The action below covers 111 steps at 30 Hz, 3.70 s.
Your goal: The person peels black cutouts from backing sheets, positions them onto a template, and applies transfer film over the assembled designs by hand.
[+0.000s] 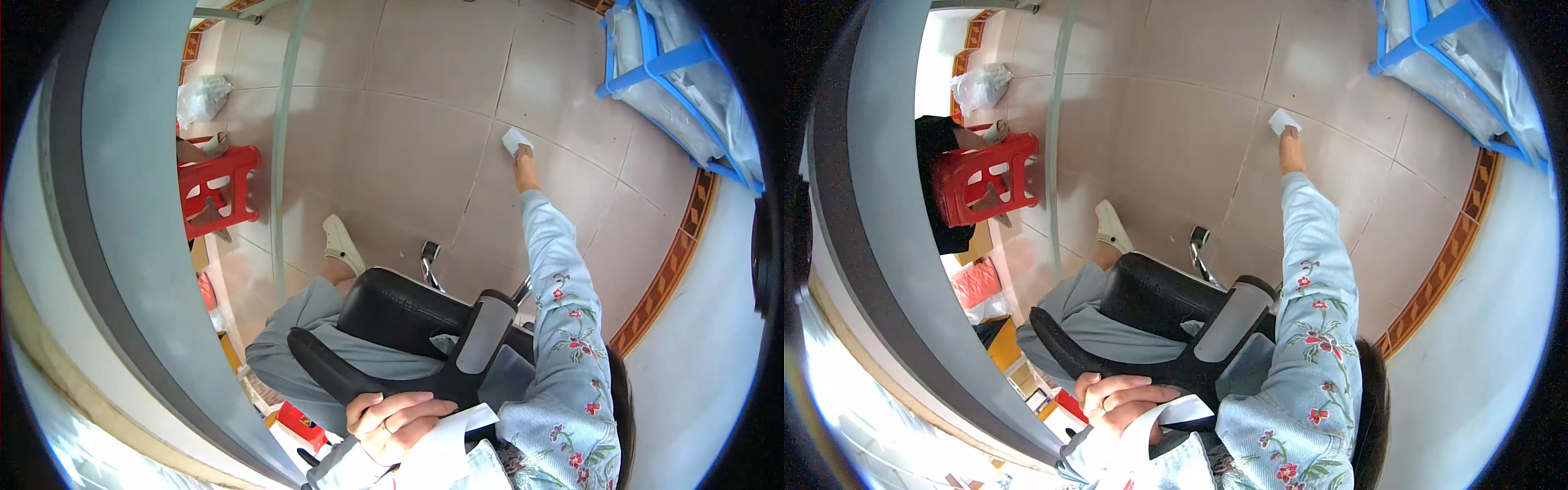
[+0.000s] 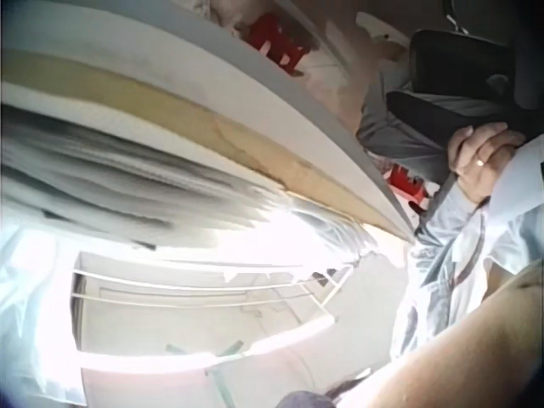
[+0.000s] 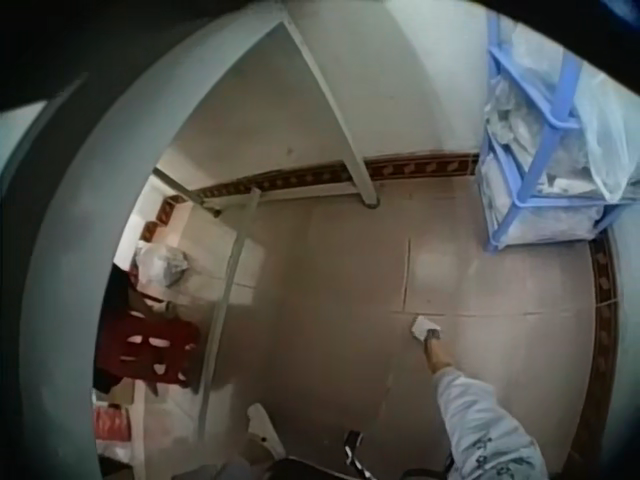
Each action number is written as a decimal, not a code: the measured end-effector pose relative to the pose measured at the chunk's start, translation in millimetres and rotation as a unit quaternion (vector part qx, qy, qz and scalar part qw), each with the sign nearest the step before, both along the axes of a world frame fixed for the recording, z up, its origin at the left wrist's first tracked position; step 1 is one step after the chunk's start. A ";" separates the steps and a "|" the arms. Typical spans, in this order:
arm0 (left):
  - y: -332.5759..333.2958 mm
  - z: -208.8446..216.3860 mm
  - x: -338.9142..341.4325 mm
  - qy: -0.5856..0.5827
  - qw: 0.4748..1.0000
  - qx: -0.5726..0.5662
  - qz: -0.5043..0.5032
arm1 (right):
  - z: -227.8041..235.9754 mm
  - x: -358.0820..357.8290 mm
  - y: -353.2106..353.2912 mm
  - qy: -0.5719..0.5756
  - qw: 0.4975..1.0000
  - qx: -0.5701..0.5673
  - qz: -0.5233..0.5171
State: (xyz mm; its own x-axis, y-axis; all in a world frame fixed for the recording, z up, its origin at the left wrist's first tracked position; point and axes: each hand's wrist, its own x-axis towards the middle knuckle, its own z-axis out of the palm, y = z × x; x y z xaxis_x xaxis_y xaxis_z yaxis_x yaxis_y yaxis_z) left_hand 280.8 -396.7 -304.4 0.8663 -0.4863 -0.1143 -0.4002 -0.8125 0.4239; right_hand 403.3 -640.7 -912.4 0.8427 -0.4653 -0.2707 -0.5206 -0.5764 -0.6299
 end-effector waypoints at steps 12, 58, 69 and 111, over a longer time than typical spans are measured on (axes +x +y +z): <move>-1.1 6.8 6.4 0.004 1.000 0.002 -0.004 | -2.6 22.9 -5.0 0.093 0.986 -0.003 0.139; 5.5 -2.1 -1.8 0.030 0.998 -0.045 -0.015 | -27.7 65.2 -46.5 -0.125 0.827 0.456 -0.306; 1.1 -16.0 1.4 -0.057 0.992 -0.117 0.009 | 441.5 -31.2 24.8 -0.611 0.732 0.266 -0.143; 180.2 142.7 -238.4 -0.289 0.801 -0.390 0.352 | 775.3 -183.0 341.4 -0.536 0.552 0.144 0.622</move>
